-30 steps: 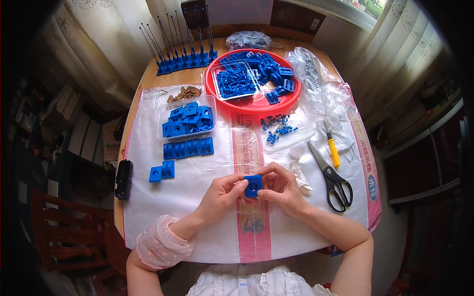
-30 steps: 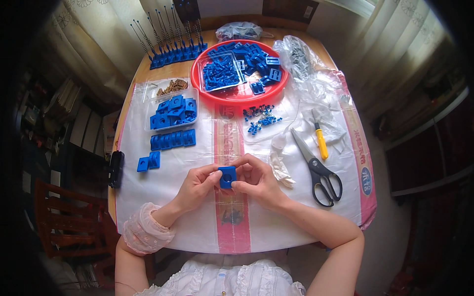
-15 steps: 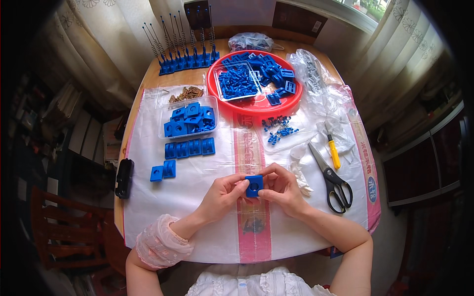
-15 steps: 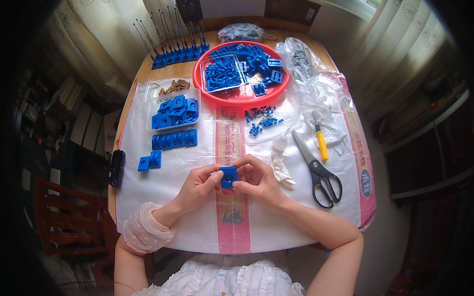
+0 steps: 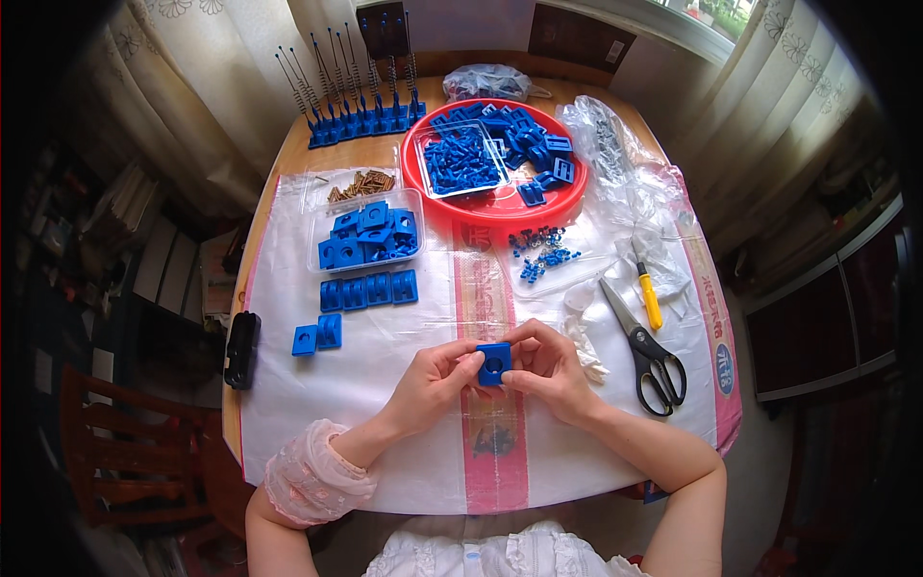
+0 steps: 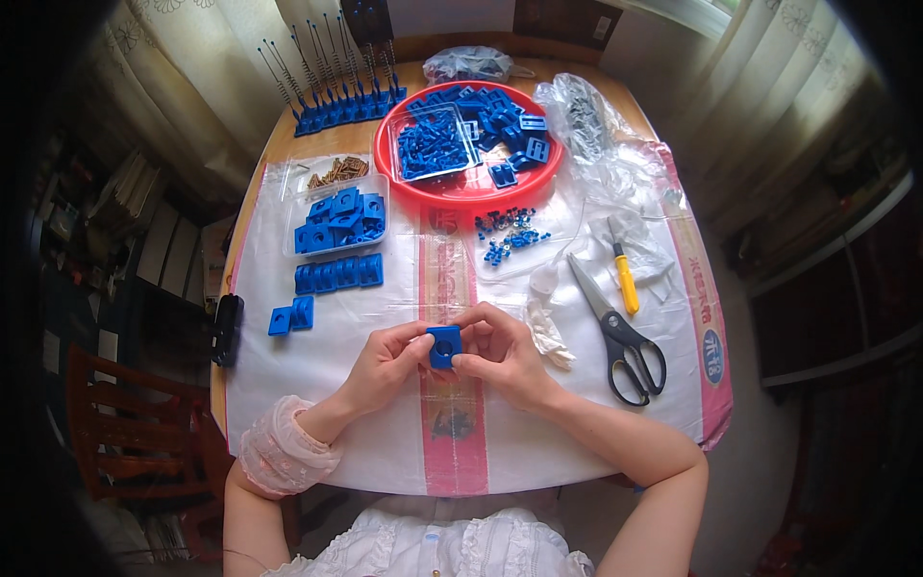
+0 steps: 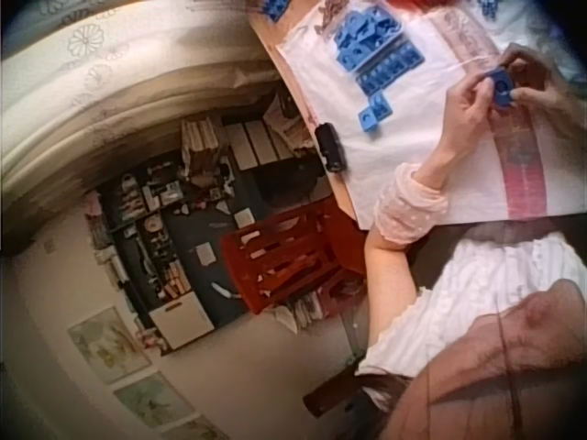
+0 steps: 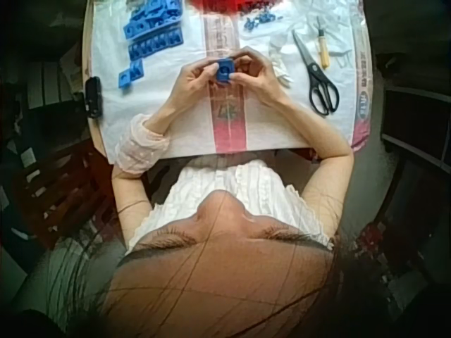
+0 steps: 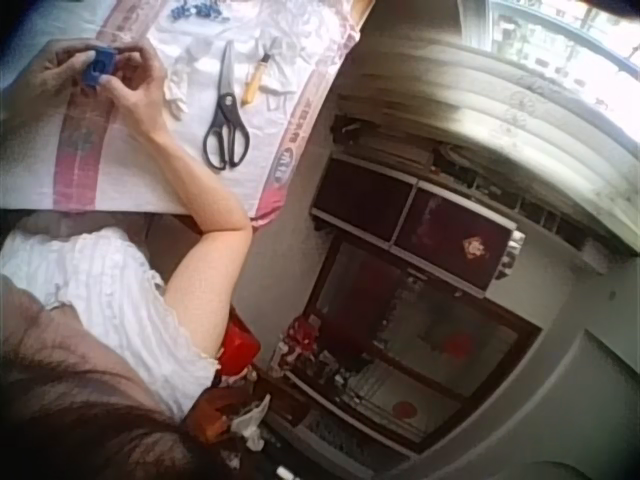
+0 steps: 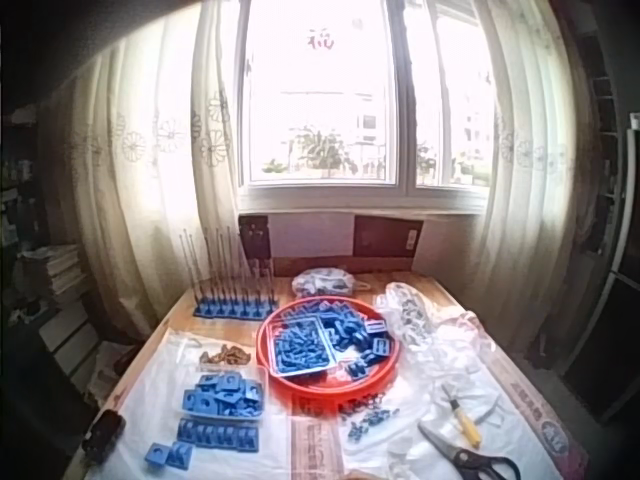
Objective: The recorder is assembling small blue plastic components using glue and tweezers at a workbench.
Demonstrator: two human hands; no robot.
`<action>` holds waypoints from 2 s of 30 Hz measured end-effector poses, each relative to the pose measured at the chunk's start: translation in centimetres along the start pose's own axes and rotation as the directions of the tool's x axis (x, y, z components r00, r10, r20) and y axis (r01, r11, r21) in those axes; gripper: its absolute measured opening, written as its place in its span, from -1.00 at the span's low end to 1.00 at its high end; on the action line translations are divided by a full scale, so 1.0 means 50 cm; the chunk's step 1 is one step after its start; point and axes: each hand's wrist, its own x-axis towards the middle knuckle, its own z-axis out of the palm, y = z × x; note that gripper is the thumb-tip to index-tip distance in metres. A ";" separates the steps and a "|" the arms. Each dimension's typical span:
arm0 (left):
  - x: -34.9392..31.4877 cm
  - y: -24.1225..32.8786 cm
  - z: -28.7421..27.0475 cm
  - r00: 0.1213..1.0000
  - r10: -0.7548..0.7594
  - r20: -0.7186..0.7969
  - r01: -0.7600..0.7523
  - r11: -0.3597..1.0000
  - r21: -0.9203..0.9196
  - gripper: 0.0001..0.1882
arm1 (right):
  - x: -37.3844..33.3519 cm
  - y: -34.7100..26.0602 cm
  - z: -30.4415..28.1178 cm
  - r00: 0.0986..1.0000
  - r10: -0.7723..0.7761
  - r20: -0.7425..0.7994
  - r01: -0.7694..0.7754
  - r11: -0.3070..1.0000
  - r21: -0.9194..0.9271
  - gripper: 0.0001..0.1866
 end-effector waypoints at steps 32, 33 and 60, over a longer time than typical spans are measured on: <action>0.000 -0.012 -0.005 1.000 0.000 -0.001 0.000 1.000 -0.029 -0.65 | 0.000 -0.005 0.000 1.000 0.015 0.019 -0.015 1.000 -0.005 -0.59; 0.000 -0.011 -0.004 1.000 -0.002 0.000 0.002 1.000 -0.026 -0.65 | 0.000 -0.004 -0.001 1.000 0.016 0.018 -0.016 1.000 -0.008 -0.60; 0.000 -0.007 -0.003 1.000 -0.006 -0.003 0.006 1.000 -0.026 -0.65 | 0.000 -0.003 0.000 1.000 0.009 0.010 -0.009 1.000 -0.015 -0.60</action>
